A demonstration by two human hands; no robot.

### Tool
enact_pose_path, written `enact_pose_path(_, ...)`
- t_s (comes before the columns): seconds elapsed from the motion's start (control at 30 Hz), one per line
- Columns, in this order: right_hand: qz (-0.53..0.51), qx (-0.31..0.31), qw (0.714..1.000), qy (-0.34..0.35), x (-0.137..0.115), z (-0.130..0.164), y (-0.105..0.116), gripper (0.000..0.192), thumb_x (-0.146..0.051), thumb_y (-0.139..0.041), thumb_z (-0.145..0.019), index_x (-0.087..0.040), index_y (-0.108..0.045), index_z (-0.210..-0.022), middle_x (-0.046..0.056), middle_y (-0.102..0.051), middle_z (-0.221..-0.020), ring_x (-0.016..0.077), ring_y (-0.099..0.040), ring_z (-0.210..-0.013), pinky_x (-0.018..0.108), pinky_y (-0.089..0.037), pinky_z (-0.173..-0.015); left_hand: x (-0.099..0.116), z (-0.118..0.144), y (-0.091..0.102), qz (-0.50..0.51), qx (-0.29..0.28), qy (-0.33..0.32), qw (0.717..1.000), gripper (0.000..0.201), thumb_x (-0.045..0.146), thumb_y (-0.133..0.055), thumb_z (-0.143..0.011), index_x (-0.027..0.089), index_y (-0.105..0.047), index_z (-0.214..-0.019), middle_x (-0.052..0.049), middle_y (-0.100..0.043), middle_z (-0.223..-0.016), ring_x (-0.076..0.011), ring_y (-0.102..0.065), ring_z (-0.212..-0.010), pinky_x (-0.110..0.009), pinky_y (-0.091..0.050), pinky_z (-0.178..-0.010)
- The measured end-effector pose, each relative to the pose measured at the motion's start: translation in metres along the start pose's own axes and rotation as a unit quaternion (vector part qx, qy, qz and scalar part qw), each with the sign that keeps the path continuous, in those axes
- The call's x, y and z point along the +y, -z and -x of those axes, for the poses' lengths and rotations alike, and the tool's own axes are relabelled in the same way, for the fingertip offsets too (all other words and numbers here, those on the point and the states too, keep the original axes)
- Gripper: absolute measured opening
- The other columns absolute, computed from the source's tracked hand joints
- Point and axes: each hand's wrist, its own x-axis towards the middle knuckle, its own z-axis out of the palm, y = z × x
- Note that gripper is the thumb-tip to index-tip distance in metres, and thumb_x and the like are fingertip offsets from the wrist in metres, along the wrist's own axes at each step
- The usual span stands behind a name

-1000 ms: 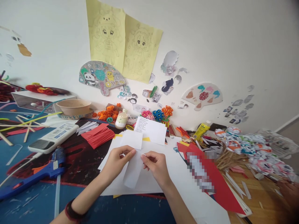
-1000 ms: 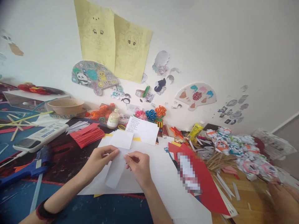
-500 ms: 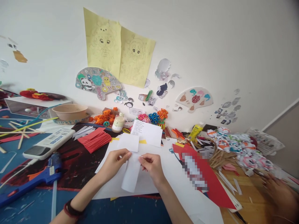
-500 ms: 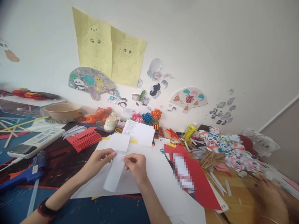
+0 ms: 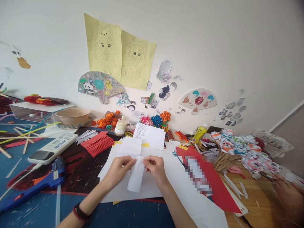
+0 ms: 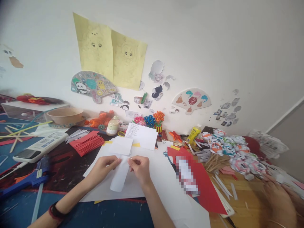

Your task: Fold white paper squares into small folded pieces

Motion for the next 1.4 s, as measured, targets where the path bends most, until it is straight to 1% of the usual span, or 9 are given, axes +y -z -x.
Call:
enact_pose_path(0.13, 0.002, 0.003, 1.0, 0.001, 0.004, -0.001, 0.0, 0.025, -0.035, -0.066, -0.073, -0.011, -0.066, -0.063, -0.001, -0.051, -0.045, 0.0084, -0.043, -0.04, 0.02, -0.028, -0.039, 0.001, 0.003, -0.003, -0.071, 0.053, -0.012, 0.996, 0.043, 0.044, -0.041, -0.087, 0.016, -0.044, -0.054, 0.004, -0.043, -0.052, -0.0107, -0.039, -0.054, -0.022, -0.029, -0.055)
enact_pose_path(0.33, 0.0, 0.009, 1.0, 0.014, 0.003, -0.001, 0.004, 0.024, -0.033, -0.064, -0.076, -0.012, -0.066, -0.065, -0.001, -0.051, -0.045, 0.0083, -0.042, -0.041, 0.021, -0.028, -0.04, 0.0, 0.001, -0.001, -0.039, -0.001, -0.001, 0.999, 0.039, 0.044, -0.041, -0.086, 0.016, -0.054, -0.061, 0.001, -0.054, -0.059, -0.012, -0.043, -0.058, -0.022, -0.031, -0.056)
enact_pose_path(0.5, 0.026, 0.017, 0.998, 0.045, 0.003, -0.003, 0.005, 0.02, -0.03, -0.064, -0.075, -0.012, -0.066, -0.065, 0.0, -0.054, -0.05, 0.0094, -0.046, -0.043, 0.022, -0.033, -0.042, 0.003, 0.003, -0.003, -0.059, 0.038, -0.015, 0.997, 0.04, 0.042, -0.043, -0.086, 0.017, -0.047, -0.056, 0.003, -0.048, -0.054, -0.0111, -0.044, -0.056, -0.022, -0.032, -0.057)
enact_pose_path(0.6, 0.028, 0.018, 0.998, 0.059, 0.004, -0.003, 0.006, 0.019, -0.029, -0.064, -0.075, -0.013, -0.067, -0.066, 0.001, -0.058, -0.056, 0.0101, -0.049, -0.045, 0.022, -0.036, -0.043, 0.002, 0.004, -0.005, -0.052, 0.018, -0.013, 0.998, 0.039, 0.042, -0.042, -0.087, 0.017, -0.047, -0.058, 0.003, -0.048, -0.055, -0.011, -0.044, -0.056, -0.022, -0.031, -0.056)
enact_pose_path(0.83, 0.023, 0.019, 0.999, 0.046, 0.006, -0.004, 0.007, 0.019, -0.03, -0.065, -0.074, -0.013, -0.067, -0.065, -0.001, -0.053, -0.047, 0.0092, -0.044, -0.04, 0.021, -0.033, -0.04, 0.0, 0.002, -0.003, -0.07, -0.015, -0.019, 0.997, 0.042, 0.044, -0.041, -0.086, 0.017, -0.05, -0.056, 0.002, -0.053, -0.055, -0.0123, -0.045, -0.056, -0.023, -0.032, -0.058)
enact_pose_path(1.0, 0.011, 0.023, 0.999, 0.044, 0.004, -0.005, 0.01, 0.02, -0.031, -0.064, -0.075, -0.013, -0.067, -0.067, -0.001, -0.053, -0.047, 0.009, -0.043, -0.041, 0.021, -0.03, -0.04, -0.001, 0.001, -0.004, -0.054, -0.046, -0.025, 0.997, 0.039, 0.046, -0.041, -0.086, 0.017, -0.05, -0.061, 0.002, -0.052, -0.06, -0.0124, -0.044, -0.059, -0.023, -0.032, -0.057)
enact_pose_path(1.17, 0.008, 0.026, 0.998, 0.048, 0.0, -0.005, 0.013, 0.021, -0.03, -0.064, -0.075, -0.012, -0.066, -0.065, -0.001, -0.052, -0.047, 0.0085, -0.042, -0.041, 0.021, -0.029, -0.04, -0.002, 0.0, -0.005, -0.059, -0.043, -0.032, 0.997, 0.039, 0.046, -0.041, -0.086, 0.017, -0.05, -0.061, 0.003, -0.05, -0.06, -0.0121, -0.043, -0.059, -0.023, -0.032, -0.058)
enact_pose_path(1.3, 0.01, 0.042, 0.998, 0.048, 0.003, -0.007, 0.017, 0.021, -0.031, -0.064, -0.075, -0.012, -0.066, -0.067, -0.001, -0.052, -0.046, 0.008, -0.04, -0.04, 0.022, -0.029, -0.041, 0.0, 0.001, -0.006, -0.031, -0.083, -0.025, 0.996, 0.038, 0.046, -0.042, -0.086, 0.017, -0.049, -0.062, 0.003, -0.05, -0.06, -0.0117, -0.042, -0.059, -0.022, -0.033, -0.058)
enact_pose_path(1.4, 0.017, 0.046, 0.998, 0.048, 0.006, -0.009, 0.02, 0.022, -0.033, -0.064, -0.075, -0.012, -0.066, -0.068, -0.001, -0.051, -0.046, 0.008, -0.04, -0.04, 0.022, -0.029, -0.041, 0.001, 0.002, -0.008, -0.027, -0.089, -0.028, 0.995, 0.036, 0.044, -0.044, -0.084, 0.017, -0.05, -0.063, 0.003, -0.051, -0.061, -0.012, -0.044, -0.06, -0.022, -0.034, -0.059)
